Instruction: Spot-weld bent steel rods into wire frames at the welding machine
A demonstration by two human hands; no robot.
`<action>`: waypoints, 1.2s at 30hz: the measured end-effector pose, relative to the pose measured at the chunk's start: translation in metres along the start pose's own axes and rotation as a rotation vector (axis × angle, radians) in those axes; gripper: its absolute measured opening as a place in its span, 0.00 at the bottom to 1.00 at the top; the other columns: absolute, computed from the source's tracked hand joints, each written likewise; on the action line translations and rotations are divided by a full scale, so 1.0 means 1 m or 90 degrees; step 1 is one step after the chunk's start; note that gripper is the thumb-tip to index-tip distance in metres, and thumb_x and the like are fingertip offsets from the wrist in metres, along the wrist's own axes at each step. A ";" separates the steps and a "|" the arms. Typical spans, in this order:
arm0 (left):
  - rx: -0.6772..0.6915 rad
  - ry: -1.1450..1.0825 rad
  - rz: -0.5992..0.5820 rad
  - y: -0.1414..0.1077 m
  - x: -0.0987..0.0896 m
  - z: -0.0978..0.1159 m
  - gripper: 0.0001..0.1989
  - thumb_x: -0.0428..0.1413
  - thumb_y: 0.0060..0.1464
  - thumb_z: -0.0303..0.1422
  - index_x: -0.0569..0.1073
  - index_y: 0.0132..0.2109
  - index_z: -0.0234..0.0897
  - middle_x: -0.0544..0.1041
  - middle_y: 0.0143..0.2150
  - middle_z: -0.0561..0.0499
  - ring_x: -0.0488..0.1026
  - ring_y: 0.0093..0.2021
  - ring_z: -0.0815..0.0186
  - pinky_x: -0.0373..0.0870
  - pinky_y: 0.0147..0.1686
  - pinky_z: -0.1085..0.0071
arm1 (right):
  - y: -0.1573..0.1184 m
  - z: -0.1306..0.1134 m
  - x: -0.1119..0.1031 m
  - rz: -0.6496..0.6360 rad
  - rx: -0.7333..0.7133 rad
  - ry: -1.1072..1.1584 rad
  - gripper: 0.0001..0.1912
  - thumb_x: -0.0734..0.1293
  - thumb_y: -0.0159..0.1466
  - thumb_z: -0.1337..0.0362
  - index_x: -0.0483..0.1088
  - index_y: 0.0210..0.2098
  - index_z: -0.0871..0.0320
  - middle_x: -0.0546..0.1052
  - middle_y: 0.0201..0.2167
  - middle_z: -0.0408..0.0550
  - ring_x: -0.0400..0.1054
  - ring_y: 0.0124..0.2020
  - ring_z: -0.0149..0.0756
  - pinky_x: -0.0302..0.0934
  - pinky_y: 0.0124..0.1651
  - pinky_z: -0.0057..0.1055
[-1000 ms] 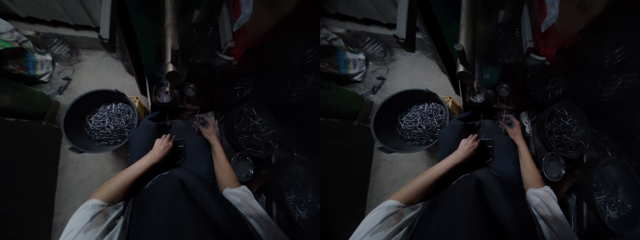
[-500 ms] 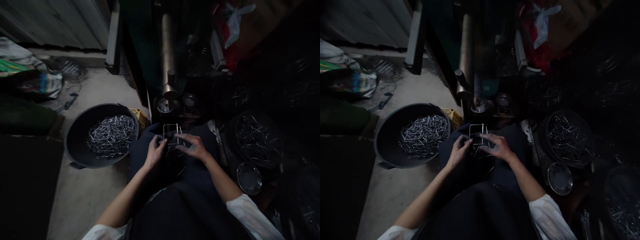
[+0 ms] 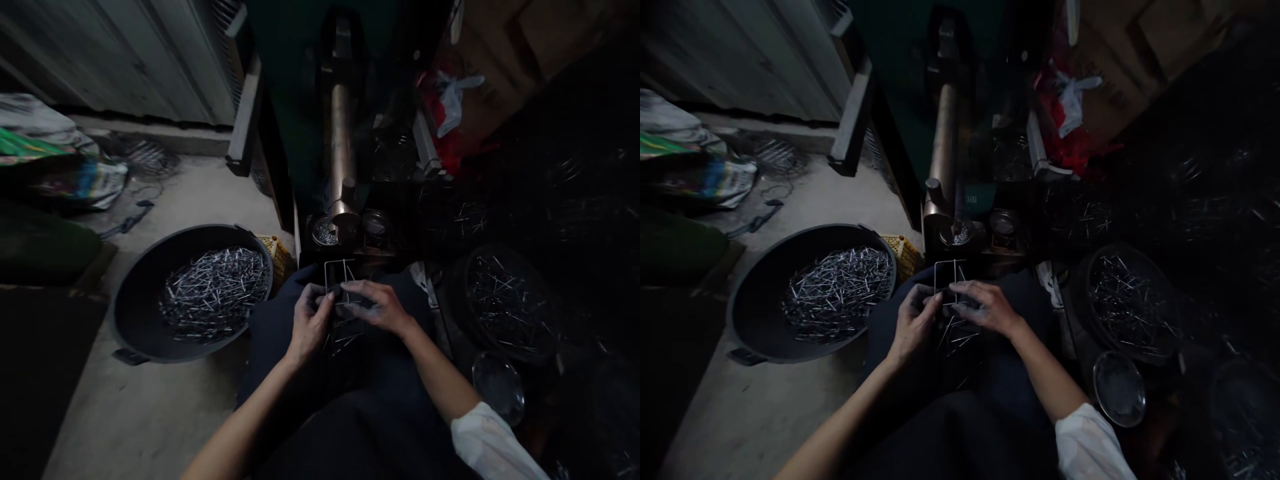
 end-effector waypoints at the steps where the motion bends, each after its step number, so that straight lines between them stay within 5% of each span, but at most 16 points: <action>1: 0.006 0.000 -0.001 0.001 0.000 0.001 0.16 0.62 0.56 0.45 0.67 0.36 0.39 0.65 0.22 0.59 0.61 0.20 0.73 0.59 0.22 0.78 | 0.002 0.000 -0.001 -0.001 -0.001 0.003 0.24 0.71 0.66 0.63 0.70 0.61 0.48 0.79 0.54 0.48 0.75 0.54 0.38 0.70 0.59 0.36; 25: 0.078 -0.056 -0.001 0.015 0.006 0.028 0.15 0.60 0.59 0.43 0.65 0.36 0.39 0.65 0.22 0.60 0.61 0.21 0.74 0.57 0.22 0.78 | 0.034 -0.007 -0.018 -0.025 -0.070 -0.015 0.24 0.72 0.65 0.64 0.71 0.60 0.51 0.80 0.53 0.49 0.75 0.54 0.38 0.69 0.59 0.34; 36: 0.048 -0.057 0.007 0.023 0.005 0.026 0.16 0.62 0.56 0.43 0.65 0.36 0.39 0.69 0.20 0.59 0.63 0.18 0.73 0.59 0.20 0.78 | 0.039 0.001 -0.020 -0.004 0.014 -0.041 0.22 0.73 0.64 0.59 0.72 0.57 0.50 0.80 0.48 0.47 0.76 0.49 0.38 0.70 0.54 0.34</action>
Point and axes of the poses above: each hand's wrist, its own y-axis towards the middle knuckle, its own x-axis out of the palm, z = x × y, the point moved 7 cm from there along y, towards the middle knuckle
